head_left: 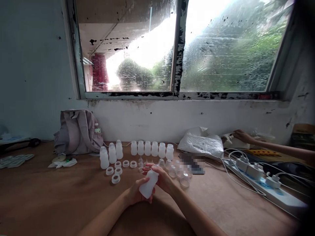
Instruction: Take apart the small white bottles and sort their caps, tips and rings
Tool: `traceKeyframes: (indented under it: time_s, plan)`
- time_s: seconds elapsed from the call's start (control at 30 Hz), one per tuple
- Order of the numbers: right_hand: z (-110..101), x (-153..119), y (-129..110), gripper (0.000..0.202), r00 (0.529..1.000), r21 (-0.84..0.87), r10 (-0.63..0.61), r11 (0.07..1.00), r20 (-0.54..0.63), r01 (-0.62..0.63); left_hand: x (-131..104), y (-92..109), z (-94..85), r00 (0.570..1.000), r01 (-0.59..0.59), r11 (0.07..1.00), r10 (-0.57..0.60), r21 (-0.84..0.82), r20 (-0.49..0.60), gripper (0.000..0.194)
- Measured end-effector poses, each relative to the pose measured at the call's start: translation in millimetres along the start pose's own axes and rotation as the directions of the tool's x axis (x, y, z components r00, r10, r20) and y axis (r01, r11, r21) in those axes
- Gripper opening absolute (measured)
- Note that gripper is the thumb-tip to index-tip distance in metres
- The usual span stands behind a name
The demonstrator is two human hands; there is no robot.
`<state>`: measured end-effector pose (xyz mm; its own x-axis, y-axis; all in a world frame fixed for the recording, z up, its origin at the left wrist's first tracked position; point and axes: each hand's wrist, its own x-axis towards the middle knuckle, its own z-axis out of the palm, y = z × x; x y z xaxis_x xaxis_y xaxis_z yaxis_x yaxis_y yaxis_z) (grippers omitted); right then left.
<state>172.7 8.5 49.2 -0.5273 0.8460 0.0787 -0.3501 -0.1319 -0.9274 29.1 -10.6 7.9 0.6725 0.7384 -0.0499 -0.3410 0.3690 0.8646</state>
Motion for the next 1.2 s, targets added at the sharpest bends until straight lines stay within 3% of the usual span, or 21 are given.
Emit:
traceKeyframes:
  time_s: [0.07,0.13,0.17,0.23,0.3,0.33,0.37,0.47,0.53,0.57,0.63,0.77,0.93,1.2]
  plan:
    - [0.7,2.3,2.4,0.029,0.999,-0.048,-0.001,0.999,-0.047,-0.002,-0.1,-1.0,1.3,0.999,-0.036,0.992,0.039,0.124,-0.027,0.043]
    - [2.5,5.1,6.7,0.027,0.993,-0.117,-0.036,0.993,-0.116,0.022,0.2,-0.8,1.5,0.976,-0.131,0.911,0.187,0.391,-0.108,0.04]
    - [3.5,6.5,8.9,0.027,0.984,-0.152,-0.078,0.987,-0.159,0.053,0.7,-0.2,1.3,0.941,-0.175,0.813,0.303,0.555,-0.147,0.04]
    - [5.6,8.7,11.9,0.027,0.951,-0.219,-0.188,0.966,-0.247,0.135,1.9,1.8,1.3,0.832,-0.184,0.555,0.527,0.811,-0.171,0.042]
    - [6.5,9.0,10.3,0.027,0.925,-0.265,-0.258,0.947,-0.278,0.185,2.8,3.8,3.8,0.756,-0.152,0.413,0.634,0.898,-0.163,0.046]
    - [6.4,8.2,7.6,0.027,0.932,-0.263,-0.258,0.946,-0.255,0.19,2.8,4.3,6.6,0.749,-0.158,0.432,0.638,0.888,-0.178,0.048]
    - [5.8,6.6,3.9,0.027,0.95,-0.241,-0.235,0.953,-0.203,0.185,2.4,4.2,10.5,0.765,-0.177,0.51,0.61,0.842,-0.208,0.049]
    - [2.3,-0.8,-8.2,0.028,0.994,-0.107,-0.104,0.989,0.019,0.105,0.1,-0.2,27.0,0.917,-0.188,0.88,0.317,0.437,-0.243,0.052]
    - [0.0,-4.7,-12.3,0.027,0.993,-0.023,-0.063,0.998,0.096,0.065,-0.9,-4.4,37.3,0.981,-0.102,0.988,0.119,0.116,-0.155,0.053]
    - [-0.7,-5.6,-12.5,0.025,0.994,0.004,-0.056,0.998,0.097,0.056,-0.8,-5.9,40.8,0.99,-0.07,0.997,0.072,0.023,-0.118,0.051]
    - [-1.2,-4.8,-9.9,0.022,0.998,0.016,-0.044,0.999,0.036,0.043,0.2,-7.0,43.6,0.991,-0.069,0.998,0.067,-0.011,-0.116,0.045]
    - [1.9,1.4,-2.8,0.019,0.996,-0.031,-0.04,0.999,-0.081,0.038,-0.2,-3.2,38.3,0.964,-0.11,0.973,0.154,0.203,-0.215,0.035]
    - [5.8,-0.3,-5.0,0.013,0.996,-0.028,-0.09,0.996,-0.001,0.089,-8.1,0.8,38.9,0.944,-0.141,0.925,0.233,0.352,-0.233,0.032]
    - [-0.3,1.2,5.1,0.013,0.999,0.057,-0.03,0.998,-0.014,0.031,-2.5,-7.2,37.4,0.949,-0.096,0.96,0.168,0.263,-0.266,0.036]
